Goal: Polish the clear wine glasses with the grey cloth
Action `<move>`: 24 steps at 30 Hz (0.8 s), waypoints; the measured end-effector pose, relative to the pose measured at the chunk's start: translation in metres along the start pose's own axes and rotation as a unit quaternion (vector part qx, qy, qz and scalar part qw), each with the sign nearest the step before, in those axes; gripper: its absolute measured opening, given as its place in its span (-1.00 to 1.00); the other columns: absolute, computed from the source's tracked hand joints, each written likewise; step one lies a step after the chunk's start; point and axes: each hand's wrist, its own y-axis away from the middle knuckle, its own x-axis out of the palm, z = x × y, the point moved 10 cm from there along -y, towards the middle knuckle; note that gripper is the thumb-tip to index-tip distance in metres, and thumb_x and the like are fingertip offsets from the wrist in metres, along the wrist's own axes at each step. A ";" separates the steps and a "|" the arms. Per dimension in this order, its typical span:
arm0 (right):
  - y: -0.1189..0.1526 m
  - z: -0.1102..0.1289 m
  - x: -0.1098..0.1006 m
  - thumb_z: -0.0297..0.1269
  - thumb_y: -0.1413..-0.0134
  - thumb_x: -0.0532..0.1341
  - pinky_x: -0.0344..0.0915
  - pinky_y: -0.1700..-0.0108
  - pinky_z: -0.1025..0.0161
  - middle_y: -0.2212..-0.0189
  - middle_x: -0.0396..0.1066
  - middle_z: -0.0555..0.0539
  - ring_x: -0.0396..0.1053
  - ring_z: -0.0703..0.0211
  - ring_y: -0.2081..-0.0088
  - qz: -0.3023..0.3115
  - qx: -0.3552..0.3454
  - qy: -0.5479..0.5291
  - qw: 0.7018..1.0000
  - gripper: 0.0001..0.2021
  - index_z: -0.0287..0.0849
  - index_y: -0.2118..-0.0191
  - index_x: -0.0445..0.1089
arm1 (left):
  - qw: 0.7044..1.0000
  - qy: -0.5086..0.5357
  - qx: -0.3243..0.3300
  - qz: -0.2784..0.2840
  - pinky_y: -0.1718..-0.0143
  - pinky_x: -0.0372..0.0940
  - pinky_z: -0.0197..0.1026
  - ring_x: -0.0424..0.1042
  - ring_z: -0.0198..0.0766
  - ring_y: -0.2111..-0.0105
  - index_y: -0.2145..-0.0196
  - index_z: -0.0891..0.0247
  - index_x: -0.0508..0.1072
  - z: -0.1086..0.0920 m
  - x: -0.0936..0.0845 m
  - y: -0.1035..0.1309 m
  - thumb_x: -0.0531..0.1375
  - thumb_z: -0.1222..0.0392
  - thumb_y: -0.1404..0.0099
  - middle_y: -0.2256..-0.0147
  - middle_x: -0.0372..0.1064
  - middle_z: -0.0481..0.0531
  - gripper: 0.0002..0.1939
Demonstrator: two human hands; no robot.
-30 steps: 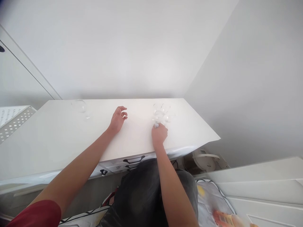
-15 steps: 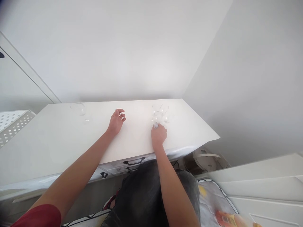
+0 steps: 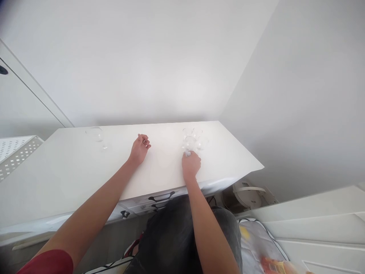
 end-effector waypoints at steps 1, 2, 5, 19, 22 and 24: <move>0.000 0.000 0.000 -0.18 -0.17 0.23 0.15 0.39 0.22 0.46 0.49 -0.10 0.33 0.10 0.48 0.000 0.003 -0.006 1.000 -0.83 -0.11 0.39 0.43 | 1.000 0.005 -0.003 -0.001 0.39 0.22 -0.24 0.22 -0.36 0.41 0.39 0.19 0.39 0.000 0.000 0.000 0.18 -0.29 -0.38 0.28 0.25 0.02 -0.53; 0.001 -0.001 0.000 -0.18 -0.17 0.23 0.15 0.40 0.22 0.46 0.49 -0.10 0.33 0.10 0.48 0.001 0.007 -0.011 1.000 -0.84 -0.11 0.39 0.43 | 1.000 0.009 -0.004 -0.002 0.39 0.21 -0.24 0.21 -0.36 0.42 0.41 0.20 0.37 0.000 0.000 0.000 0.18 -0.29 -0.38 0.29 0.24 0.01 -0.52; 0.002 -0.003 0.000 -0.18 -0.15 0.24 0.18 0.39 0.22 0.43 0.50 -0.09 0.37 0.10 0.46 0.000 0.017 -0.019 1.000 -0.87 -0.11 0.33 0.44 | 1.000 0.023 -0.004 0.000 0.41 0.21 -0.23 0.19 -0.37 0.46 0.45 0.21 0.33 -0.001 -0.001 -0.001 0.15 -0.29 -0.39 0.36 0.19 0.00 -0.49; 0.048 0.003 -0.001 -0.17 -0.15 0.16 0.08 0.46 0.27 0.58 0.32 0.03 0.17 0.18 0.55 0.013 -0.004 -0.012 1.000 -0.82 -0.07 0.45 0.29 | 0.993 0.097 -0.025 -0.065 0.51 0.15 -0.22 0.13 -0.37 0.56 0.46 0.18 0.28 0.007 -0.028 -0.006 0.16 -0.32 -0.38 0.49 0.09 -0.07 -0.48; 0.074 0.042 0.018 -0.09 -0.22 0.13 0.14 0.42 0.30 0.58 0.31 0.04 0.25 0.20 0.50 0.060 -0.096 -0.094 0.989 -0.75 -0.08 0.44 0.29 | 0.991 0.110 -0.018 -0.078 0.52 0.15 -0.23 0.14 -0.39 0.58 0.43 0.18 0.28 0.008 -0.034 -0.006 0.18 -0.29 -0.37 0.51 0.08 -0.09 -0.51; 0.094 0.079 0.032 -0.08 -0.26 0.10 0.17 0.38 0.32 0.55 0.34 0.04 0.29 0.20 0.47 0.096 -0.164 -0.125 0.974 -0.73 -0.09 0.40 0.32 | 0.989 0.115 -0.011 -0.088 0.52 0.15 -0.24 0.15 -0.39 0.58 0.41 0.17 0.27 0.007 -0.037 -0.007 0.19 -0.27 -0.37 0.51 0.08 -0.10 -0.53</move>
